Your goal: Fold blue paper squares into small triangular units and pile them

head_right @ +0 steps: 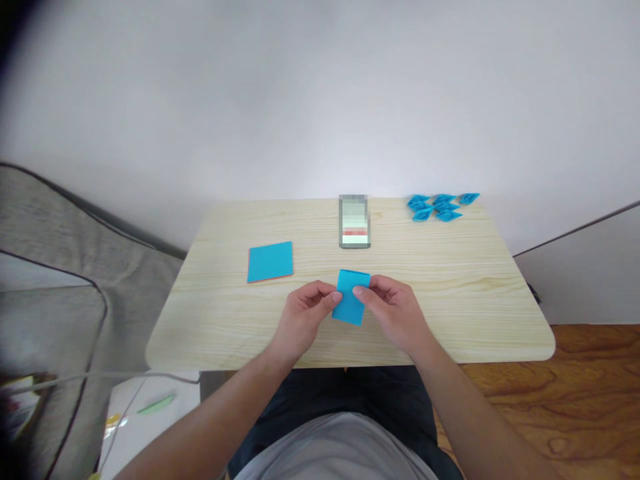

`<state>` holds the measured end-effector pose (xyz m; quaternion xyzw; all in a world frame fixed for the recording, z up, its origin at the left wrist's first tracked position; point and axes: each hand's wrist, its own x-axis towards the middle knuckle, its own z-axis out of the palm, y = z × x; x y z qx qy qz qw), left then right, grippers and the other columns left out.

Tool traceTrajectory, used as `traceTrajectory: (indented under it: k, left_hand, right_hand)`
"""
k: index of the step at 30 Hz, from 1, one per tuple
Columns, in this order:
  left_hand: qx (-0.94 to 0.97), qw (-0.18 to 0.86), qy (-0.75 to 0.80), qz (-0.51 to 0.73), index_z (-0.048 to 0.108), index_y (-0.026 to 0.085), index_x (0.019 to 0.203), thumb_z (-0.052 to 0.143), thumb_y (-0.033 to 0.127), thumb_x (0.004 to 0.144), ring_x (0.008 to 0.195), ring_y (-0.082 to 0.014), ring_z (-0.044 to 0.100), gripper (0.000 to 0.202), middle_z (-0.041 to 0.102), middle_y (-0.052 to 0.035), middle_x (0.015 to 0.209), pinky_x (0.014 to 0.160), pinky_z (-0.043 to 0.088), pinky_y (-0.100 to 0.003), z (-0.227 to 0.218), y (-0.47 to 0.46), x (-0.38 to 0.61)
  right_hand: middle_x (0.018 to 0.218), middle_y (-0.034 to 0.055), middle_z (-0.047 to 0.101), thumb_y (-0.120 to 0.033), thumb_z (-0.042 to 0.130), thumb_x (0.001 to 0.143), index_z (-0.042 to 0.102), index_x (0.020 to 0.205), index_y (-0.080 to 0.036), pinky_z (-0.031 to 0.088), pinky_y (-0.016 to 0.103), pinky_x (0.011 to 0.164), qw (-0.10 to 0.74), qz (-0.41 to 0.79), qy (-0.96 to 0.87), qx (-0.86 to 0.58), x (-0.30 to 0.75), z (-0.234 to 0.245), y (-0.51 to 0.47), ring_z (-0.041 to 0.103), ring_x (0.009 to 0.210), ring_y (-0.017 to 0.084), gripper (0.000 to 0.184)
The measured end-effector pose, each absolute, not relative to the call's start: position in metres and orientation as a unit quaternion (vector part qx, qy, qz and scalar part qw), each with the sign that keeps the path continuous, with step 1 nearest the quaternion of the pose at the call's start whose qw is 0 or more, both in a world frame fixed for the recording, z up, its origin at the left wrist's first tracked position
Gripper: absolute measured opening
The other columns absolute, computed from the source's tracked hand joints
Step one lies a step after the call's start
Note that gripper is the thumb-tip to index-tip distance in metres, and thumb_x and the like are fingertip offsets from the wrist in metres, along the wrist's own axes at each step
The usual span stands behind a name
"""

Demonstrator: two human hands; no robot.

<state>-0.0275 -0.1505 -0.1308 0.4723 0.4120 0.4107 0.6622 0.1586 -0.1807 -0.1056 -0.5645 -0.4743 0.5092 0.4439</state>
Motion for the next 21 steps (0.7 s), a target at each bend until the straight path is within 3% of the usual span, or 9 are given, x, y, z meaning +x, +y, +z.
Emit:
traceTrajectory:
  k: [5, 10, 21]
  left_hand:
    - [0.446, 0.674, 0.421, 0.412, 0.075, 0.015, 0.081, 0.081, 0.041, 0.08, 0.071, -0.0132, 0.06, 0.027, 0.072, -0.0023, 0.077, 0.072, 0.049, -0.026, -0.129, -0.152, -0.028]
    - [0.467, 0.653, 0.421, 0.421, 0.077, 0.017, 0.098, 0.081, 0.042, 0.08, 0.079, -0.0156, 0.063, 0.031, 0.074, -0.0047, 0.089, 0.075, 0.05, -0.028, -0.126, -0.149, -0.029]
    - [0.475, 0.678, 0.402, 0.391, 0.074, 0.013, 0.081, 0.076, 0.041, 0.084, 0.068, -0.0128, 0.058, 0.028, 0.065, -0.0017, 0.069, 0.069, 0.048, -0.026, -0.116, -0.145, -0.029]
  right_hand:
    - [0.075, -0.0007, 0.066, -0.045, 0.067, 0.093, 0.071, 0.085, -0.024, 0.045, 0.028, 0.067, 0.446, 0.434, -0.506, -0.597, 0.157, -0.101, -0.188, 0.057, 0.073, 0.016, 0.023]
    - [0.071, -0.0006, 0.06, -0.045, 0.065, 0.093, 0.067, 0.079, -0.022, 0.041, 0.028, 0.063, 0.409, 0.425, -0.529, -0.611, 0.159, -0.101, -0.193, 0.052, 0.068, 0.016, 0.027]
    - [0.068, -0.0013, 0.054, -0.051, 0.057, 0.097, 0.065, 0.077, -0.022, 0.037, 0.027, 0.057, 0.366, 0.431, -0.554, -0.611, 0.155, -0.079, -0.192, 0.048, 0.064, 0.014, 0.036]
